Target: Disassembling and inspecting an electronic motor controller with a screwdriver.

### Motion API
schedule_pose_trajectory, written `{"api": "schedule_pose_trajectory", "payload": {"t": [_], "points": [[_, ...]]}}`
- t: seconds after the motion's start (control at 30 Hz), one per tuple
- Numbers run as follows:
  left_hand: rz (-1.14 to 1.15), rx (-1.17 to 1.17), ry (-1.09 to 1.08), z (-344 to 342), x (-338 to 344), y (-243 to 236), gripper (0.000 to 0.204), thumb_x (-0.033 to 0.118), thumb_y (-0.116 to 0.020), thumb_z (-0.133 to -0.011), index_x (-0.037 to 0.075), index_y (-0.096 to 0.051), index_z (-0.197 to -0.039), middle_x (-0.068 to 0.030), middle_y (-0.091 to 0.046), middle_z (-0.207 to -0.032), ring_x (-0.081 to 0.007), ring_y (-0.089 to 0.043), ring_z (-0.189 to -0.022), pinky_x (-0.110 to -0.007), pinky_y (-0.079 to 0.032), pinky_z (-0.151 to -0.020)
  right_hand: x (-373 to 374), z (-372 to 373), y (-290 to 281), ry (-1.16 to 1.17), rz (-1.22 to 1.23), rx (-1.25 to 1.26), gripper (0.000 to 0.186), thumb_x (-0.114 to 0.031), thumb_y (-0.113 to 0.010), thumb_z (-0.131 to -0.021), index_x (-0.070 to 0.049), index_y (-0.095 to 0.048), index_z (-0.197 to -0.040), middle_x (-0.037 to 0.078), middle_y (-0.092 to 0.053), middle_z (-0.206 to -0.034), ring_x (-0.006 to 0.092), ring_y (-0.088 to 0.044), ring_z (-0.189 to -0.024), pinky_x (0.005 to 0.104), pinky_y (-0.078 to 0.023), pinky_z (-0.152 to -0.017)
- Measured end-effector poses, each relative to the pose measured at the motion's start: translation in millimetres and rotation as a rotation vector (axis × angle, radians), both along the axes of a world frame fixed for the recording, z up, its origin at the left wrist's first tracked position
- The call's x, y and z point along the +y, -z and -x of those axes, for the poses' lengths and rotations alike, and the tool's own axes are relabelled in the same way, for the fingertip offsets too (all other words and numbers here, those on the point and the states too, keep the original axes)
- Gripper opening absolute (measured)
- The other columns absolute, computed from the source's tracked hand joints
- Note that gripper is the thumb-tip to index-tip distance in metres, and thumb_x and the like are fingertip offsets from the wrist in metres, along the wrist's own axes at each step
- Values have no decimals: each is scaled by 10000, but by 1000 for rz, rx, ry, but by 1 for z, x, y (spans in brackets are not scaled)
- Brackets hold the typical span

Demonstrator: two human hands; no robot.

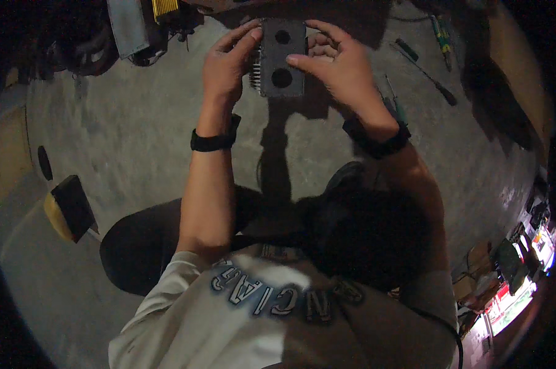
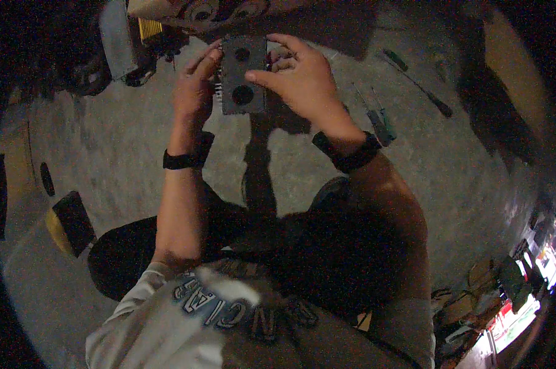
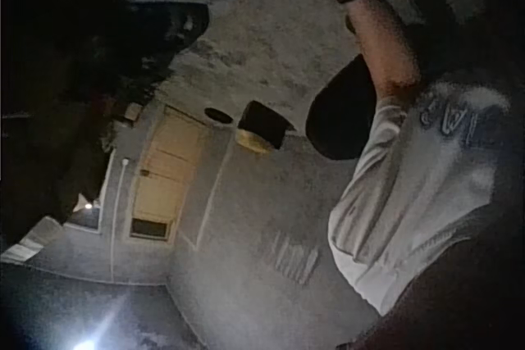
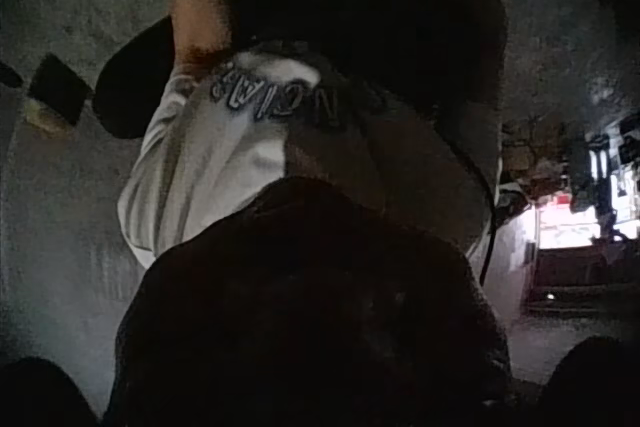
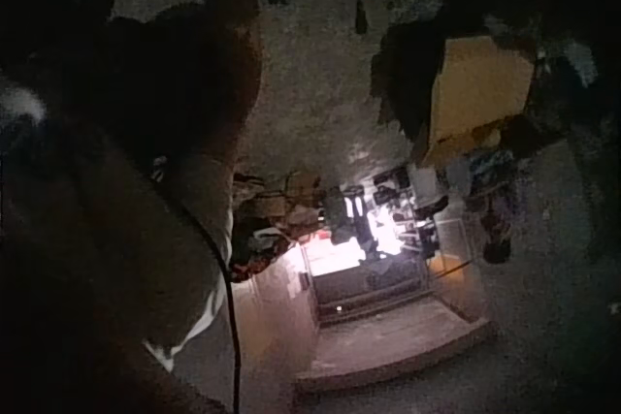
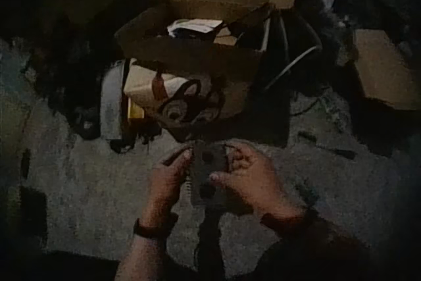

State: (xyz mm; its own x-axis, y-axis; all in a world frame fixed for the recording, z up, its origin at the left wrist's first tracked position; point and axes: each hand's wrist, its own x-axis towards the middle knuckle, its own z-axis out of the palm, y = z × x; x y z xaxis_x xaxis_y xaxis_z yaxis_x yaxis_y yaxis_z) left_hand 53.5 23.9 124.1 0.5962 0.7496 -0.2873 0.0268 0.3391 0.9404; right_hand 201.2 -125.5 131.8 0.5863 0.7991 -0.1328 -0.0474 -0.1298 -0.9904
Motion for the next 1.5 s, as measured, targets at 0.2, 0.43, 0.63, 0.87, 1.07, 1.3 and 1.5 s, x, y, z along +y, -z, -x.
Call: {"api": "schedule_pose_trajectory", "payload": {"t": [0.2,0.43,0.63,0.87,1.07,1.3,1.5], "points": [[-34,43,-19,1,10,-6,435,318,-778,-925,49,-731,-1263,13,-716,-1042,-44,-564,-814,-203,-381,-652,1,2,2,-39,-136,219,625,-72,-882,-805,35,-595,-1350,87,-695,-1094,147,-683,-989,277,-574,-874],[12,70,-41,11,17,0,452,362,-739,-943,38,-721,-1258,-74,-742,-1146,-177,-676,-1004,-317,-516,-893,5,5,-3,-91,-155,295,603,-28,-847,-830,32,-579,-1368,98,-705,-1103,166,-696,-1036,290,-576,-909],[52,70,-82,8,13,1,463,386,-755,-926,47,-724,-1239,-65,-739,-1117,-176,-682,-945,-318,-539,-810,4,3,0,-110,-95,256,677,-25,-854,-817,20,-548,-1419,107,-693,-1131,159,-682,-1026,285,-573,-904],[86,84,-80,5,10,-7,447,384,-736,-939,45,-717,-1229,-73,-733,-1116,-177,-687,-925,-329,-559,-752,-9,0,1,-205,-101,235,821,-48,-873,-807,-40,-478,-1526,125,-604,-1324,215,-645,-1141,335,-552,-991],[91,17,-87,4,7,-11,454,360,-735,-944,25,-707,-1249,-59,-724,-1116,-156,-663,-939,-308,-524,-788,-13,5,-5,-284,-121,120,978,-91,-898,-782,-73,-362,-1600,149,-438,-1492,282,-474,-1388,412,-424,-1169],[92,24,-76,4,3,-17,469,309,-718,-967,-14,-681,-1305,-75,-723,-1194,-173,-651,-1062,-302,-483,-939,-16,4,-5,-331,-109,117,1010,-76,-888,-785,-73,-316,-1618,158,-372,-1536,310,-429,-1427,431,-384,-1199],[60,36,-62,6,7,-11,480,306,-725,-962,-23,-676,-1308,-67,-732,-1163,-130,-647,-1021,-281,-487,-903,-14,5,3,-357,-147,131,1018,-38,-866,-793,-80,-288,-1629,143,-348,-1555,302,-406,-1442,437,-360,-1212]]}}
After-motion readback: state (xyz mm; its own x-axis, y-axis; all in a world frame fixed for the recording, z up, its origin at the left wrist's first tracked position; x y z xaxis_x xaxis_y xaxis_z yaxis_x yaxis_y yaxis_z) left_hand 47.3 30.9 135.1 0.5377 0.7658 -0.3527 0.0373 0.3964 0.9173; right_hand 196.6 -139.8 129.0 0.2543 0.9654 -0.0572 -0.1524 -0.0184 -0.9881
